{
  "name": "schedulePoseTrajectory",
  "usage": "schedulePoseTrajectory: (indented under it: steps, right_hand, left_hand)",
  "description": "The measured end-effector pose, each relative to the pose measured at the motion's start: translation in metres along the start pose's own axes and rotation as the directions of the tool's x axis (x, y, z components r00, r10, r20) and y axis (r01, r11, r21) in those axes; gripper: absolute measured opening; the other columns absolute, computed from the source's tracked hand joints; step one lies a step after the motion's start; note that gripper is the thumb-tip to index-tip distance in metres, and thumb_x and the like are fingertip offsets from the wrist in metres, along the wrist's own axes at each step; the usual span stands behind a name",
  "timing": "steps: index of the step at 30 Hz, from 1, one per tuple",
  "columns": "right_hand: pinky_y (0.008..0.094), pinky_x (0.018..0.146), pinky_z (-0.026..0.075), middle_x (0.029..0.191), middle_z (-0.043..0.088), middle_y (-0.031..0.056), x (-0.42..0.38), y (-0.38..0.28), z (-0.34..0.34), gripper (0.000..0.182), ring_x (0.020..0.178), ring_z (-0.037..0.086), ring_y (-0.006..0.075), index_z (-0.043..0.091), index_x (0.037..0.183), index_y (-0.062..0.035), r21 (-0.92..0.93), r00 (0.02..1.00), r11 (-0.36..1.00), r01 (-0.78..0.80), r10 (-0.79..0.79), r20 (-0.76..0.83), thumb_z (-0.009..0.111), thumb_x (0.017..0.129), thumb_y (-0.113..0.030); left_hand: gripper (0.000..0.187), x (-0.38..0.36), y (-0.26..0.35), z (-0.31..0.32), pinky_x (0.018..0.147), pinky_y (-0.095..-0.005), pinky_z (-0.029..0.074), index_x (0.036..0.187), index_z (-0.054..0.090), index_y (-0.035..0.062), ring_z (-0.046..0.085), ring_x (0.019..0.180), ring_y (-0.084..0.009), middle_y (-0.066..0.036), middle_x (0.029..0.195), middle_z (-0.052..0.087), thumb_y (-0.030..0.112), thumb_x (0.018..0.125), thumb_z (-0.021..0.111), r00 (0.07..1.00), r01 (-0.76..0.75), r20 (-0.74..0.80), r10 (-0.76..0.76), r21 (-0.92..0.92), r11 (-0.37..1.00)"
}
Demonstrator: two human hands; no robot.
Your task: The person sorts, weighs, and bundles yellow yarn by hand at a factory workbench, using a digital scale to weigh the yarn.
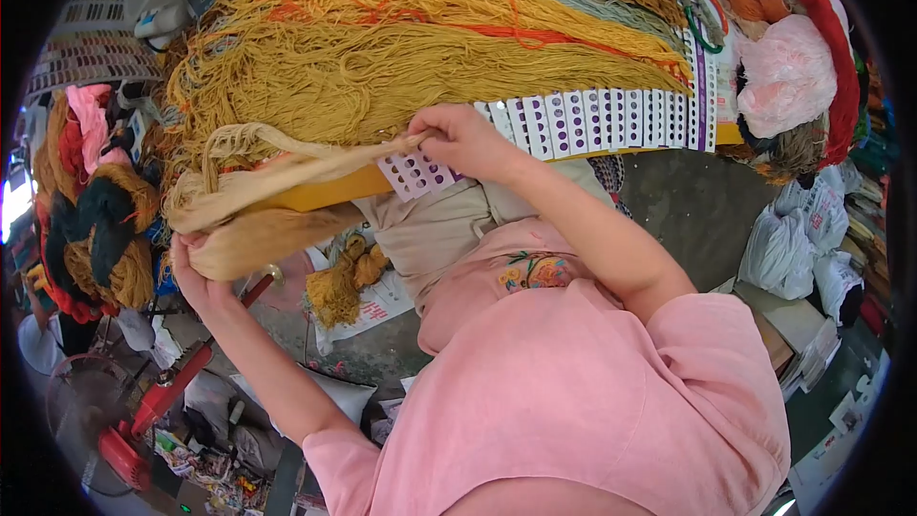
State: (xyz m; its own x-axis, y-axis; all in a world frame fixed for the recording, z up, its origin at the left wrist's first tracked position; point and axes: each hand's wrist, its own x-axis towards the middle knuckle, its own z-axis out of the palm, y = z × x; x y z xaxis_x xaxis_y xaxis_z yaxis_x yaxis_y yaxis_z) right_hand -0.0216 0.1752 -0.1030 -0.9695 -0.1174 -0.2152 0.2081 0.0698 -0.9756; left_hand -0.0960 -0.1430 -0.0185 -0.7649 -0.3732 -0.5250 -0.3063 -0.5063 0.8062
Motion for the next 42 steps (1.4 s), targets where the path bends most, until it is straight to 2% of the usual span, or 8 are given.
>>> schedulePoseTrajectory:
  steps: [5,15,20,22,24,29,32,42]
  right_hand:
    - [0.0206,0.055,0.037,0.068,0.049,0.0018,0.005,0.012,0.001,0.01,0.064,0.045,0.0064,0.053,0.083,-0.0001,-0.325,0.916,0.86,0.393,-0.396,0.06,0.05,0.075,-0.007]
    - [0.0243,0.056,0.04,0.073,0.054,0.0056,-0.001,-0.001,0.002,0.022,0.063,0.049,0.0115,0.054,0.087,-0.0032,-0.075,0.982,0.995,0.066,-0.079,-0.172,0.058,0.067,-0.011]
    - [0.0352,0.07,0.034,0.08,0.051,0.0075,-0.003,-0.001,0.016,0.039,0.079,0.045,0.0246,0.05,0.093,-0.0093,-0.596,0.962,0.797,0.098,-0.23,-0.149,0.062,0.057,-0.017]
    - [0.0353,0.071,0.032,0.079,0.05,0.0066,-0.003,-0.002,0.018,0.04,0.08,0.044,0.0243,0.049,0.094,-0.0101,-0.616,0.965,0.782,0.092,-0.222,-0.138,0.062,0.056,-0.016]
    - [0.0353,0.07,0.033,0.077,0.048,0.0067,-0.004,-0.002,0.02,0.039,0.079,0.043,0.0243,0.049,0.093,-0.0098,-0.627,0.955,0.773,0.099,-0.252,-0.16,0.061,0.057,-0.014]
    - [0.0338,0.07,0.034,0.081,0.047,0.0085,-0.009,-0.003,0.017,0.04,0.08,0.044,0.0247,0.049,0.094,-0.0078,-0.631,0.945,0.759,0.161,-0.302,-0.122,0.062,0.056,-0.011]
    - [0.0289,0.068,0.038,0.084,0.045,0.0085,-0.016,-0.016,0.018,0.03,0.08,0.045,0.0239,0.051,0.085,-0.0043,-0.391,0.943,0.893,0.224,-0.3,-0.145,0.063,0.057,-0.004]
    - [0.017,0.046,0.038,0.064,0.052,0.0026,-0.051,-0.092,0.034,0.009,0.054,0.048,0.0059,0.056,0.08,0.002,0.469,0.949,0.84,-0.272,0.153,0.277,0.051,0.075,-0.004]
  left_hand:
    - [0.024,-0.057,-0.076,0.05,0.054,-0.0207,0.043,0.099,0.049,0.0067,0.045,0.059,-0.0088,-0.002,0.077,0.049,0.006,0.075,0.049,0.985,-0.103,0.171,-0.01,0.639,0.763]
    - [0.01,-0.028,-0.144,0.06,0.05,-0.0208,0.036,0.081,0.052,0.0057,0.043,0.057,-0.008,0.0,0.066,0.05,0.014,0.078,0.048,0.596,-0.38,0.645,-0.479,0.752,0.539]
    - [0.017,-0.025,-0.042,0.011,0.056,-0.0207,0.04,0.089,0.05,0.0012,0.049,0.063,-0.0114,-0.003,0.075,0.052,0.013,0.076,0.05,0.877,0.361,0.138,-0.46,0.441,0.821]
    - [0.02,0.01,-0.011,-0.042,0.061,-0.0207,0.042,0.093,0.049,0.0015,0.051,0.067,-0.0104,-0.007,0.086,0.053,0.012,0.077,0.05,0.467,0.503,0.692,-0.551,0.305,0.809]
    - [0.018,-0.02,-0.002,-0.01,0.062,-0.0207,0.043,0.094,0.048,0.0015,0.05,0.066,-0.0089,-0.008,0.088,0.053,0.011,0.078,0.047,0.951,-0.111,0.309,-0.007,0.363,0.925]
    - [0.026,-0.071,0.013,0.005,0.056,-0.0193,0.042,0.096,0.046,-0.0016,0.049,0.07,-0.011,-0.008,0.086,0.052,0.017,0.078,0.048,0.953,-0.18,0.276,0.122,0.194,0.964]
    - [0.039,-0.111,-0.033,0.007,0.069,-0.0316,0.041,0.108,0.037,-0.0035,0.048,0.08,-0.0181,-0.011,0.092,0.048,0.022,0.078,0.044,0.677,0.352,0.692,-0.25,-0.006,0.936]
    - [0.048,-0.15,-0.084,0.055,0.087,-0.0408,0.032,0.118,0.026,-0.002,0.033,0.11,-0.0247,-0.016,0.123,0.028,0.029,0.081,0.035,0.633,0.228,0.741,-0.225,0.099,0.969]
